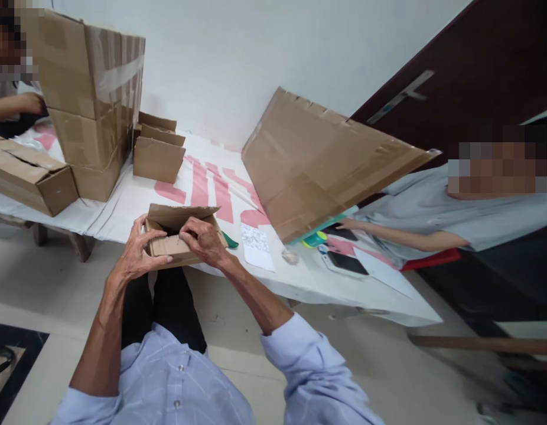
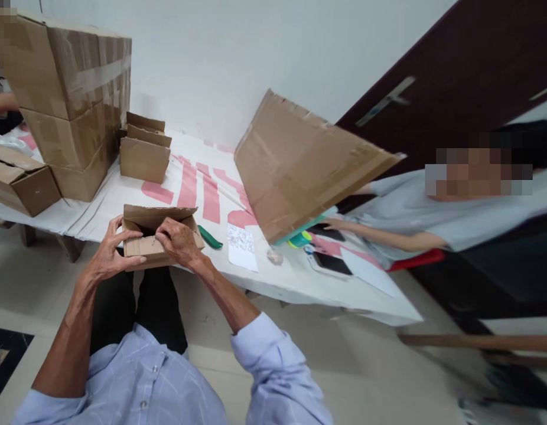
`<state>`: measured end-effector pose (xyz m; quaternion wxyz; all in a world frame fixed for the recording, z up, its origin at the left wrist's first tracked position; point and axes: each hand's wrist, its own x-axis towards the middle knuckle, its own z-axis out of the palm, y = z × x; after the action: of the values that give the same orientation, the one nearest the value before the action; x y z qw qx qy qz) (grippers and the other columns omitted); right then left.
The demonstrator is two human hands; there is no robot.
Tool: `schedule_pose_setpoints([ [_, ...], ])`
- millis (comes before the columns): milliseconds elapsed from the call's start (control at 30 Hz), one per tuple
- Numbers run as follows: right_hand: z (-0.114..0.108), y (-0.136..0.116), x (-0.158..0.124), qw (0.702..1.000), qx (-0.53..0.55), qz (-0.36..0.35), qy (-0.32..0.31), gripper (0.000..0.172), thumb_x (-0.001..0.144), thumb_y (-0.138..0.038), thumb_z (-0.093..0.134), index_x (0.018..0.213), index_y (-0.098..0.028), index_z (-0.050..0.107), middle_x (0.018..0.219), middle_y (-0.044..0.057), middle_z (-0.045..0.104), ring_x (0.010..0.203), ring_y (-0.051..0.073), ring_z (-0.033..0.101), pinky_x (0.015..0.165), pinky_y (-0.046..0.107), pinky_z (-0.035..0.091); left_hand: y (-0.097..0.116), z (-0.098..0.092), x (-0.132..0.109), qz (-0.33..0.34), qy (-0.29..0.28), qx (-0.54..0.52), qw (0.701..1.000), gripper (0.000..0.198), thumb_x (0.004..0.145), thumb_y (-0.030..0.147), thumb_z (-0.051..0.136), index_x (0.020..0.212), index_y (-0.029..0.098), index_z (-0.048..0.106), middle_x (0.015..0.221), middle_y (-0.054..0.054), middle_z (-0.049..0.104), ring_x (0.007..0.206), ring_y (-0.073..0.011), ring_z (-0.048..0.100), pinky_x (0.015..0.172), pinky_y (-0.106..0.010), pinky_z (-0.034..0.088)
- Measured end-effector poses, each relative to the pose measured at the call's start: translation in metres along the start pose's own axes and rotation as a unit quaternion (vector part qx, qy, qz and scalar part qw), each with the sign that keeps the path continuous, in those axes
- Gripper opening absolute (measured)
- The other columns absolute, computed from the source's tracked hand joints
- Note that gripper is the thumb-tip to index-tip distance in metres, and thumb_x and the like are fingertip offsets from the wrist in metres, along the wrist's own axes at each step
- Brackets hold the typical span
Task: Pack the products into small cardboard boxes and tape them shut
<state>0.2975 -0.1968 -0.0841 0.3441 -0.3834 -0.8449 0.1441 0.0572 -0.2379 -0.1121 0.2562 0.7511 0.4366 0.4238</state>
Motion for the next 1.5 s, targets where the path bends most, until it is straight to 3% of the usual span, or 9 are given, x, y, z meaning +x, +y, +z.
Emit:
schedule_pose_setpoints([
  [300,0.006,-0.007,-0.01,0.996,-0.004,-0.044,0.078,0.021,0.103,-0.022,0.051,0.083,-0.024,0.055,0.087,0.004,0.06,0.08,0.019,0.058,0.078,0.035,0.048,0.008,0.001,0.0,-0.024,0.013,0.006,1.0,0.052,0.072,0.045,0.09,0.117,0.022,0.079,0.157,-0.013,0.038,0.155,-0.0386,0.037,0.13,-0.054,0.035],
  [500,0.005,-0.019,-0.019,0.991,0.059,0.011,0.12,0.021,0.103,-0.031,0.05,0.083,-0.025,0.053,0.085,0.003,0.059,0.08,0.019,0.057,0.077,0.035,0.049,0.011,-0.001,0.002,-0.028,0.014,0.014,0.999,0.053,0.072,0.047,0.089,0.117,0.023,0.078,0.156,-0.013,0.039,0.154,-0.0383,0.038,0.13,-0.055,0.035],
  [667,-0.013,-0.028,-0.034,0.972,0.131,0.101,0.165,0.024,0.104,-0.042,0.052,0.088,-0.025,0.056,0.085,0.002,0.058,0.078,0.019,0.056,0.076,0.034,0.048,0.009,-0.002,0.004,-0.031,0.016,0.017,0.999,0.054,0.073,0.053,0.089,0.117,0.024,0.078,0.158,-0.012,0.038,0.156,-0.0397,0.036,0.13,-0.058,0.033],
  [867,-0.047,-0.012,-0.051,0.938,0.202,0.152,0.238,0.039,0.103,-0.06,0.057,0.085,-0.025,0.057,0.07,-0.002,0.051,0.064,0.015,0.049,0.065,0.03,0.045,0.001,-0.003,0.009,-0.022,0.019,0.027,0.999,0.057,0.075,0.061,0.086,0.117,0.024,0.077,0.157,-0.011,0.038,0.156,-0.0375,0.036,0.131,-0.057,0.031],
  [1067,-0.076,0.032,-0.079,0.924,0.205,0.188,0.264,0.042,0.095,-0.065,0.065,0.088,-0.023,0.06,0.069,-0.003,0.057,0.06,0.013,0.051,0.062,0.028,0.047,0.001,-0.008,0.015,0.001,0.031,0.051,0.998,0.053,0.076,0.061,0.084,0.114,0.024,0.076,0.155,-0.011,0.04,0.153,-0.0385,0.04,0.13,-0.057,0.035],
  [1167,-0.104,0.069,-0.108,0.916,0.137,0.233,0.297,0.039,0.093,-0.062,0.064,0.088,-0.023,0.059,0.067,-0.004,0.056,0.061,0.013,0.052,0.063,0.028,0.047,0.005,-0.011,0.018,0.002,0.027,0.069,0.997,0.049,0.079,0.056,0.081,0.115,0.022,0.075,0.154,-0.011,0.041,0.153,-0.0383,0.041,0.129,-0.057,0.037],
  [1367,-0.174,0.151,-0.175,0.868,-0.014,0.363,0.338,0.027,0.085,-0.05,0.055,0.079,-0.024,0.052,0.065,-0.004,0.053,0.061,0.014,0.049,0.064,0.029,0.046,0.007,-0.013,0.026,0.008,0.046,0.091,0.995,0.039,0.076,0.052,0.078,0.108,0.029,0.075,0.147,-0.006,0.047,0.148,-0.0366,0.048,0.125,-0.053,0.044],
  [1500,-0.195,0.196,-0.196,0.853,-0.046,0.397,0.336,0.021,0.079,-0.041,0.056,0.069,-0.025,0.048,0.062,-0.003,0.051,0.064,0.015,0.047,0.066,0.029,0.043,0.011,-0.014,0.03,-0.003,0.049,0.101,0.994,0.039,0.073,0.053,0.077,0.107,0.034,0.075,0.145,-0.003,0.049,0.146,-0.0369,0.051,0.125,-0.054,0.043],
])
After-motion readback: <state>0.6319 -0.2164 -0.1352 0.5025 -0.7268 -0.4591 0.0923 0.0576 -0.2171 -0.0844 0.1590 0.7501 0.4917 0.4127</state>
